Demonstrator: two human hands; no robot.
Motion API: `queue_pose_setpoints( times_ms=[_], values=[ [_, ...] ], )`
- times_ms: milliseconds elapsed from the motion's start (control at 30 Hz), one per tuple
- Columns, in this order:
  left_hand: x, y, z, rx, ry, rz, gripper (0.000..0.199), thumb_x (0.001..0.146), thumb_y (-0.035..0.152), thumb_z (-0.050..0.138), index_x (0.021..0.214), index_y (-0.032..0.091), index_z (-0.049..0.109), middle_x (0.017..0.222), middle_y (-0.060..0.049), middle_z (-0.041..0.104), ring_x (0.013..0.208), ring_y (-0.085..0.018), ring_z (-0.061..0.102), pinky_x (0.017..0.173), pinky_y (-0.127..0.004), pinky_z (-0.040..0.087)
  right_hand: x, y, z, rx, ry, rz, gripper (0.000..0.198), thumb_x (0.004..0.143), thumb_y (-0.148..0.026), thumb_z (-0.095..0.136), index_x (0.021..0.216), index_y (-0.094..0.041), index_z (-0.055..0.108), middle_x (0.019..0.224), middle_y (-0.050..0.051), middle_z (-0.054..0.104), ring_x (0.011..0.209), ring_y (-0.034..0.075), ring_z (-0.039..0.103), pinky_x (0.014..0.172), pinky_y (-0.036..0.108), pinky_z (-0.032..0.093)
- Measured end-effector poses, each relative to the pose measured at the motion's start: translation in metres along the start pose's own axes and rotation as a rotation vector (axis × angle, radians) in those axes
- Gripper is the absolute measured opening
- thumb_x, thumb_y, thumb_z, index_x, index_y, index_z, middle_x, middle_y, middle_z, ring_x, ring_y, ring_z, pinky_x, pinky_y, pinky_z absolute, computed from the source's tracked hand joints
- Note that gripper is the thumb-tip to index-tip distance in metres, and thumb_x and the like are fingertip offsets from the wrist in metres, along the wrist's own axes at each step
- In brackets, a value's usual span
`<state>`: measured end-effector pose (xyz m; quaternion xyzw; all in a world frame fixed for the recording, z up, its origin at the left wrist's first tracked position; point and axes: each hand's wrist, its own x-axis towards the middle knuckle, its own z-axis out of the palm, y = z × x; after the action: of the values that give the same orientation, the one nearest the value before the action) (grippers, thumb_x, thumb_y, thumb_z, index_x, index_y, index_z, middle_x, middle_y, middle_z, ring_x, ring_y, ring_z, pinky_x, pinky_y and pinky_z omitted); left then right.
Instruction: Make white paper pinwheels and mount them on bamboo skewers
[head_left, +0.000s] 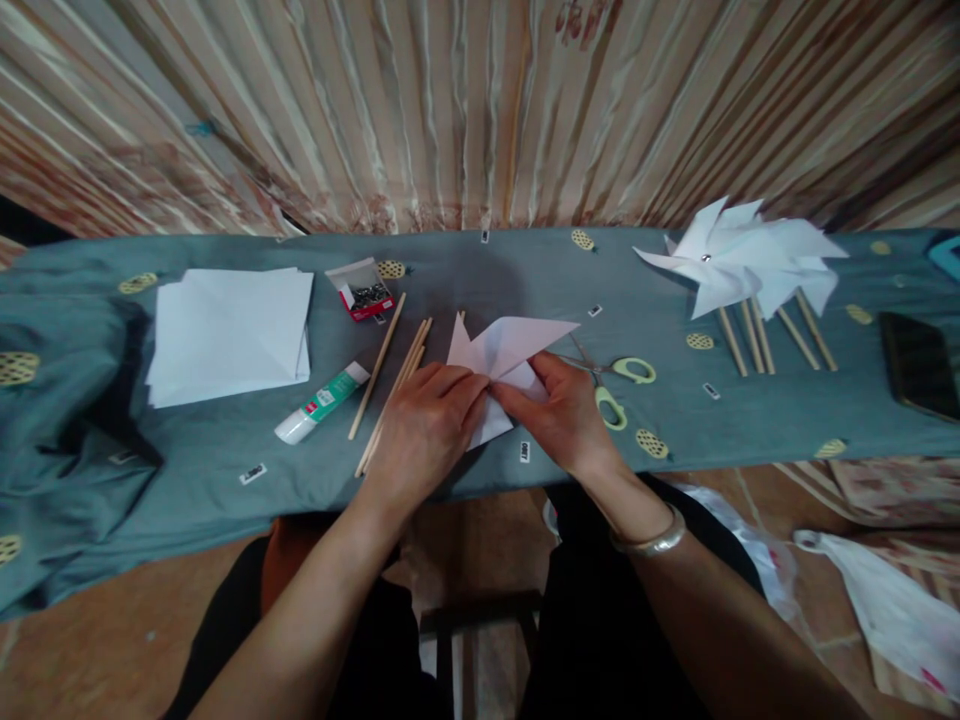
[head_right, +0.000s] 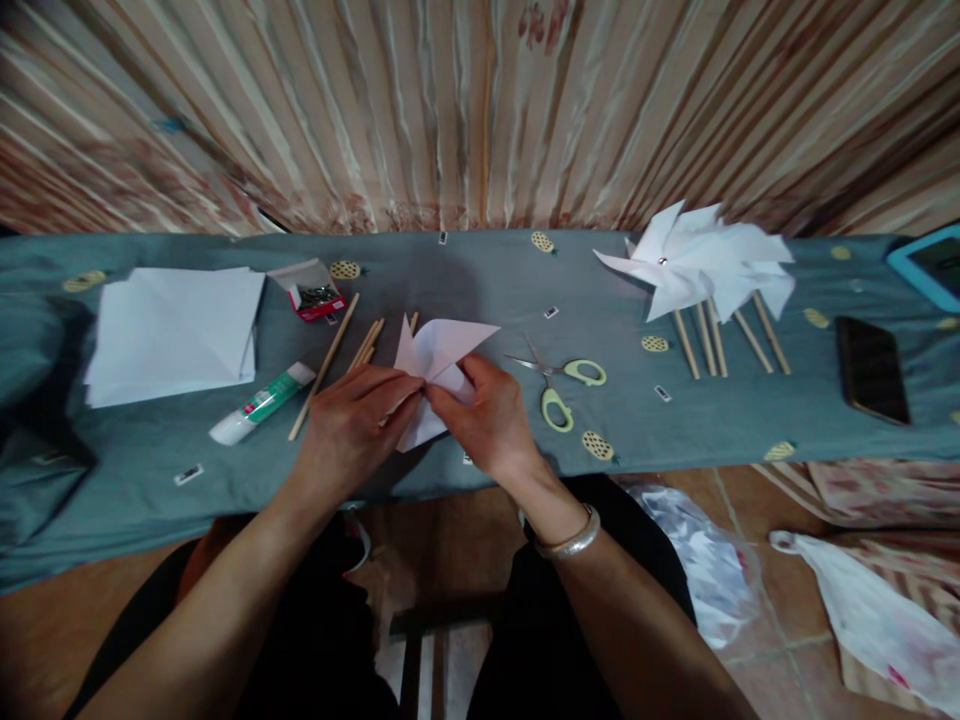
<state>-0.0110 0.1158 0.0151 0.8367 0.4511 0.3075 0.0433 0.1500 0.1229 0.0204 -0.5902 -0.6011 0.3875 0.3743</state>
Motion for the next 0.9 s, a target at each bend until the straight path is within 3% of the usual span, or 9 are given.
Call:
queue_pose_setpoints(
  times_ms=[500, 700, 900],
  values=[
    [-0.002, 0.000, 0.004, -0.041, 0.006, -0.033, 0.016, 0.090, 0.017, 0.052, 0.095, 0.014, 0.067, 0.091, -0.009, 0.069, 0.084, -0.019, 0.067, 0.076, -0.029, 0.054, 0.000, 0.000, -0.001, -0.038, 0.004, 0.010, 0.014, 0.074, -0.026, 0.064, 0.086, -0.018, 0.068, 0.076, -0.001, 0.069, 0.069, 0.016, 0.061, 0.063, 0.026, 0.046],
    [0.001, 0.001, -0.001, -0.009, 0.079, 0.002, 0.013, 0.089, 0.019, 0.055, 0.091, 0.015, 0.067, 0.086, -0.007, 0.069, 0.079, -0.018, 0.066, 0.073, -0.027, 0.053, 0.001, 0.000, -0.003, -0.096, 0.020, 0.026, 0.011, 0.074, -0.026, 0.063, 0.081, -0.018, 0.066, 0.072, -0.001, 0.066, 0.064, 0.014, 0.057, 0.060, 0.025, 0.043],
    [-0.001, -0.013, -0.005, -0.005, 0.101, -0.082, 0.010, 0.087, 0.018, 0.057, 0.090, 0.017, 0.067, 0.086, -0.005, 0.070, 0.080, -0.016, 0.067, 0.074, -0.025, 0.052, 0.008, 0.005, -0.017, -0.042, 0.047, 0.029, 0.015, 0.073, -0.027, 0.064, 0.084, -0.018, 0.067, 0.075, 0.000, 0.068, 0.066, 0.015, 0.059, 0.061, 0.027, 0.044]
  ],
)
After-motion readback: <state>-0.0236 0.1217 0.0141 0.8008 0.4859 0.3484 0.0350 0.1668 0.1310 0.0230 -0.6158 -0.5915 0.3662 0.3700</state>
